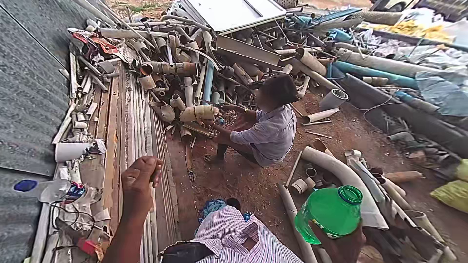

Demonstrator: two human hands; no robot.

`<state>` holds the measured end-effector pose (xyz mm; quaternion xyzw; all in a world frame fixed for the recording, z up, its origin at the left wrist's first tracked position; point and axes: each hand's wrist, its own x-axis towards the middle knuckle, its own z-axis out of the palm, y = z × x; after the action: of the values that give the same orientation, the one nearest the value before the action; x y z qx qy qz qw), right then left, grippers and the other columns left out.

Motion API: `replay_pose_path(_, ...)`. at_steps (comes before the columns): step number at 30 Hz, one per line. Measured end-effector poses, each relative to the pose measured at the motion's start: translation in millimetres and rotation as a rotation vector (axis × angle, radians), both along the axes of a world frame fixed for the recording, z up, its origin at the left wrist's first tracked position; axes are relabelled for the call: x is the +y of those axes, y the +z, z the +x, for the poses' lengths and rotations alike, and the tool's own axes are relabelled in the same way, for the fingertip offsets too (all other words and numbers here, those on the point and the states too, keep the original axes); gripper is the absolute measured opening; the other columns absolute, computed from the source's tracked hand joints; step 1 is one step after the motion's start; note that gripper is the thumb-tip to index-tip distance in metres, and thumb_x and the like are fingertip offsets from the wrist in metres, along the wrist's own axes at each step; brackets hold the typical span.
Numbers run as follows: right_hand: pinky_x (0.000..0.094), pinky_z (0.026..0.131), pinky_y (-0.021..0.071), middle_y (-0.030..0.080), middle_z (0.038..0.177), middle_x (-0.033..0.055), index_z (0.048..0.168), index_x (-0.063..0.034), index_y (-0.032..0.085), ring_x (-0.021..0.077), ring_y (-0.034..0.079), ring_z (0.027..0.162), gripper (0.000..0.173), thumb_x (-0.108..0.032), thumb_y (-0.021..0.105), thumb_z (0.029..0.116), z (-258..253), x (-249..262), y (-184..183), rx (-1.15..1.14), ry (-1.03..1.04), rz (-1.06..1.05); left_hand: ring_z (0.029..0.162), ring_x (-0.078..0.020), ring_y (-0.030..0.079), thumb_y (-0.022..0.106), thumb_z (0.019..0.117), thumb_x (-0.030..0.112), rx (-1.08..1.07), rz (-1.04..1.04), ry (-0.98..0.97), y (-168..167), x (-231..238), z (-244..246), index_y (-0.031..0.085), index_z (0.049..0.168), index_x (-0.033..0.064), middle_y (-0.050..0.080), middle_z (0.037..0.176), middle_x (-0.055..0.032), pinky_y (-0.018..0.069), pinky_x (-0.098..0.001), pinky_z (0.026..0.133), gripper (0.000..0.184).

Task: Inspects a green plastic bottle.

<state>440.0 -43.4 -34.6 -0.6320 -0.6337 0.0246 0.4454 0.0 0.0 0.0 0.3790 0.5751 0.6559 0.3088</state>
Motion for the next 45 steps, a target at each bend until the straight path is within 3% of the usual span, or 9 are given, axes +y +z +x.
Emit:
replay_pose_path(2,0.0148,0.1,0.0424,0.063,0.119,0.0321,0.133,0.0241,0.042,0.0013,0.06,0.113,0.115,-0.059,0.08,0.0627,-12.3,6.0,1.0,-0.027,0.007,0.016,0.047,0.0053,0.045,0.036,0.1075,0.01,-0.132,-0.193,0.006,-47.3,7.9,2.2,0.061,0.087,0.0122,0.055,0.064,0.0133,0.038,-0.0096,0.044,0.032)
replay_pose_path(5,0.0145,0.103,0.0418,0.065,0.121,0.027,0.133,0.0203,0.044,-0.0011,0.06,0.116,0.114,-0.065,0.08,0.0664,-26.0,13.5,-1.4,-0.034,0.048,0.052,0.043,0.0038,0.041,0.037,0.1099,0.011,-0.284,-0.377,0.013,-83.0,8.3,13.4,0.06,0.087,0.0079,0.053,0.061,0.0095,0.0349,-0.0105,0.041,0.033)
replay_pose_path(8,0.0142,0.101,0.0419,0.065,0.117,0.0297,0.13,0.0229,0.045,0.0003,0.06,0.113,0.113,-0.061,0.079,0.0634,-49.4,20.4,0.1,-0.032,0.042,0.042,0.043,0.0032,0.04,0.038,0.1094,0.01,-0.344,-0.46,-0.07,-101.5,2.7,21.3,0.06,0.086,0.0066,0.053,0.061,0.0083,0.0333,-0.0112,0.041,0.033)
replay_pose_path(17,0.012,0.1,0.0432,0.067,0.116,0.025,0.13,0.0198,0.047,-0.0045,0.06,0.112,0.108,-0.06,0.08,0.0651,-92.5,21.0,-5.7,-0.018,0.05,0.023,0.045,0.0025,0.041,0.045,0.1073,0.009,-0.315,-0.602,-0.398,-134.9,-3.0,32.1,0.064,0.089,0.0031,0.054,0.064,0.0064,0.0341,-0.0125,0.043,0.028)
replay_pose_path(21,0.0112,0.099,0.0443,0.068,0.117,0.0195,0.132,0.0135,0.047,-0.0077,0.059,0.112,0.104,-0.061,0.079,0.0676,-99.8,17.2,-8.9,-0.036,0.047,0.012,0.046,0.0028,0.039,0.045,0.1066,0.008,-0.326,-0.615,-0.444,-139.7,-1.5,30.7,0.063,0.09,0.0022,0.055,0.066,0.0057,0.0326,-0.0126,0.043,0.025)
replay_pose_path(24,0.0116,0.097,0.0443,0.068,0.114,0.023,0.13,0.0165,0.048,-0.0052,0.061,0.109,0.105,-0.061,0.078,0.0661,-103.5,13.5,-8.8,-0.069,0.022,0.013,0.046,0.0029,0.039,0.046,0.1068,0.007,-0.323,-0.635,-0.456,-140.3,1.8,27.2,0.063,0.091,0.0011,0.055,0.067,0.0049,0.0321,-0.0123,0.043,0.024)
replay_pose_path(33,0.0112,0.099,0.044,0.068,0.116,0.0207,0.132,0.0151,0.047,-0.0063,0.06,0.112,0.105,-0.06,0.078,0.0672,-95.6,14.2,-17.2,-0.059,0.047,-0.005,0.047,0.0025,0.041,0.046,0.1069,0.009,-0.296,-0.638,-0.454,-142.6,1.4,31.0,0.064,0.092,0.0016,0.056,0.069,0.005,0.0334,-0.0126,0.044,0.024)
replay_pose_path(39,0.0099,0.098,0.0438,0.068,0.115,0.0189,0.131,0.0141,0.047,-0.008,0.06,0.111,0.101,-0.055,0.08,0.066,-78.4,29.5,-18.0,-0.029,0.133,0.015,0.047,0.0022,0.041,0.047,0.1071,0.009,-0.289,-0.647,-0.401,-140.9,-5.0,51.2,0.063,0.091,0.0012,0.055,0.069,0.0044,0.033,-0.0126,0.044,0.024)
replay_pose_path(45,0.0131,0.098,0.0458,0.069,0.115,0.0216,0.131,0.0147,0.05,-0.0027,0.062,0.111,0.099,-0.055,0.081,0.0668,-40.5,44.1,-20.7,-0.017,0.179,0.038,0.044,0.0023,0.039,0.046,0.1063,0.008,-0.314,-0.61,-0.375,-147.6,-12.2,96.1,0.064,0.09,0.0009,0.053,0.064,0.0055,0.0332,-0.0127,0.042,0.025)
